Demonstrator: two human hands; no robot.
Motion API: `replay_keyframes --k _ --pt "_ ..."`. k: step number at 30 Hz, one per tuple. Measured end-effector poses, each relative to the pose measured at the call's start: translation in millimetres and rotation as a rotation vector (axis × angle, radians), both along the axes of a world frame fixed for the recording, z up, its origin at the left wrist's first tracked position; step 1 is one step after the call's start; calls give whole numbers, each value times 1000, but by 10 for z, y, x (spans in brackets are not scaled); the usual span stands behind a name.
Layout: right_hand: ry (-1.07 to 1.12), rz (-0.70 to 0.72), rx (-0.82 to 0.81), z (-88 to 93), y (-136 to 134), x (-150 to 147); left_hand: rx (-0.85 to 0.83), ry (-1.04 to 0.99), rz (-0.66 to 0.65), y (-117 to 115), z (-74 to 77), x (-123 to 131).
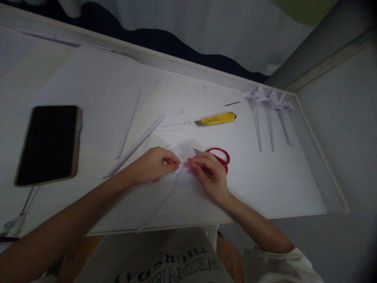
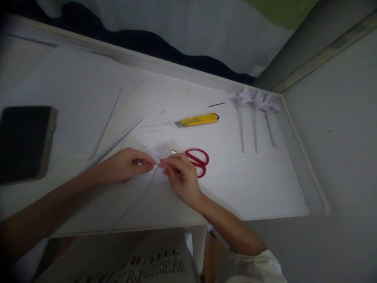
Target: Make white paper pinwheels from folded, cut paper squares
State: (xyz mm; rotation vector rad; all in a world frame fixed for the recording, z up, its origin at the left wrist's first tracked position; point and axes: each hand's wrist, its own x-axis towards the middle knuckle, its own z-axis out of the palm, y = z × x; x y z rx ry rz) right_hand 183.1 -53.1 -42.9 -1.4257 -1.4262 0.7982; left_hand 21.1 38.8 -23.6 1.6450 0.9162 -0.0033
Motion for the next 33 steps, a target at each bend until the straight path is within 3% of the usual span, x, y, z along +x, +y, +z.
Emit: replay_keyframes --k 6,15,19,23,33 --pt "-156 -10 129 35 65 50 -23 35 10 8 -3 11" --pt "-313 75 88 -11 125 20 -79 7 52 2 -23 8" --pt "-291 90 78 -22 87 27 -100 -11 33 4 -37 10" --pt "-218 121 176 -32 49 41 -130 -7 35 9 -30 18" --pt "-280 157 245 2 38 9 -139 -47 86 30 -67 17"
